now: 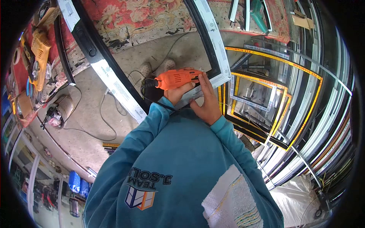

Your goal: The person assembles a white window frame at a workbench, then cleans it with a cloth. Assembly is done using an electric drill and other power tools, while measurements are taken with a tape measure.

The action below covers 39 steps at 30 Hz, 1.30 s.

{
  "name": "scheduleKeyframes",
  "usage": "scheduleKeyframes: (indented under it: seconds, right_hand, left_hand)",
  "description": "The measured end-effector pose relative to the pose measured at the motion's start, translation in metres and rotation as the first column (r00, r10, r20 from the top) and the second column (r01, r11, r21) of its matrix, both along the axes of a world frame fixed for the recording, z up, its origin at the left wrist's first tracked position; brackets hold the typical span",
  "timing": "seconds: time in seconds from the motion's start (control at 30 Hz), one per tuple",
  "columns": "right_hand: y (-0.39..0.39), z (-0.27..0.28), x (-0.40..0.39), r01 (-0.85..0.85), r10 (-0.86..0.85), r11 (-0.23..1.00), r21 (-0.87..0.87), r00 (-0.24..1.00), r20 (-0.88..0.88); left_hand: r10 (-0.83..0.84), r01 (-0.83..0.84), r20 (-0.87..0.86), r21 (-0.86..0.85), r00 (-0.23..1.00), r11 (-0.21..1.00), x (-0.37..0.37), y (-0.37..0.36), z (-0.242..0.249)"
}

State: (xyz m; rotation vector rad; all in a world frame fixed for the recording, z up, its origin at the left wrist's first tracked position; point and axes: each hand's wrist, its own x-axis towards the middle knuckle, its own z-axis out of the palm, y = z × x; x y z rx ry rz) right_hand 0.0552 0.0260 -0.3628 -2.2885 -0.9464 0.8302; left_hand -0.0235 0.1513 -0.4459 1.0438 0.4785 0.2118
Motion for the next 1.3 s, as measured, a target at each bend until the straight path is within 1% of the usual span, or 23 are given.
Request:
scheduleKeyframes:
  seconds: [0.03,0.1,0.23,0.3,0.4,0.53,0.63,0.7,0.73,0.8,0.9,1.03,1.23,1.3]
  right_hand:
    - [0.000,0.000,0.000,0.002,-0.002,1.000,0.000,1.000,0.001]
    - [0.000,0.000,0.001,-0.008,0.008,1.000,0.009,1.000,0.007]
    - [0.000,0.000,0.001,0.000,0.000,1.000,0.011,1.000,0.001]
    - [-0.002,-0.002,0.001,-0.023,0.022,0.999,0.031,0.999,0.025]
    - [-0.001,-0.002,0.000,-0.011,0.011,1.000,0.008,1.000,0.011]
    - [-0.001,-0.003,0.000,0.003,-0.003,1.000,0.022,1.000,0.001]
    - [0.000,-0.001,0.001,-0.021,0.020,1.000,0.018,1.000,0.020]
    - [0.000,-0.001,0.001,-0.006,0.006,1.000,0.013,1.000,0.001]
    - [0.000,-0.001,0.001,-0.008,0.008,1.000,0.013,1.000,0.000]
    - [0.000,-0.001,0.001,-0.017,0.017,0.999,0.027,1.000,0.009]
    - [-0.001,-0.002,0.001,-0.019,0.019,1.000,0.005,1.000,0.014]
    - [-0.001,-0.002,0.000,-0.022,0.022,1.000,0.000,1.000,0.021]
    - [0.000,0.000,0.001,-0.032,0.032,0.999,0.002,0.999,0.012]
    - [0.001,0.000,0.001,-0.039,0.039,0.999,-0.012,0.999,0.013]
  left_hand:
    - [-0.002,0.002,0.001,0.000,1.000,1.000,-0.001,-0.001,-0.001]
    - [-0.028,0.026,-0.024,-0.076,0.999,0.997,0.000,0.002,0.003]
    - [-0.032,0.032,-0.033,-0.007,0.999,0.999,0.001,0.006,0.010]
    - [-0.013,0.010,-0.034,-0.088,0.999,0.996,0.002,0.006,0.011]
    - [-0.025,0.024,-0.030,-0.040,0.999,0.999,0.000,0.007,0.010]
    - [-0.002,0.000,-0.040,-0.051,0.999,0.999,0.000,0.006,0.009]
    - [-0.025,0.024,-0.031,-0.040,0.999,0.999,0.000,0.006,0.008]
    - [-0.010,0.004,-0.061,-0.106,0.998,0.994,-0.001,0.004,0.007]
    - [-0.009,0.002,-0.062,-0.105,0.998,0.994,-0.001,0.005,0.006]
    - [-0.013,0.011,-0.065,-0.025,0.998,1.000,-0.001,0.005,0.005]
    - [0.022,-0.025,-0.045,-0.062,0.999,0.998,0.000,0.004,0.006]
    - [-0.003,0.002,-0.033,-0.040,0.999,0.999,0.001,0.007,0.008]
    - [0.013,-0.017,-0.031,-0.118,0.999,0.993,-0.001,0.007,0.010]
    - [0.004,-0.015,-0.063,-0.166,0.998,0.986,-0.001,0.007,0.011]
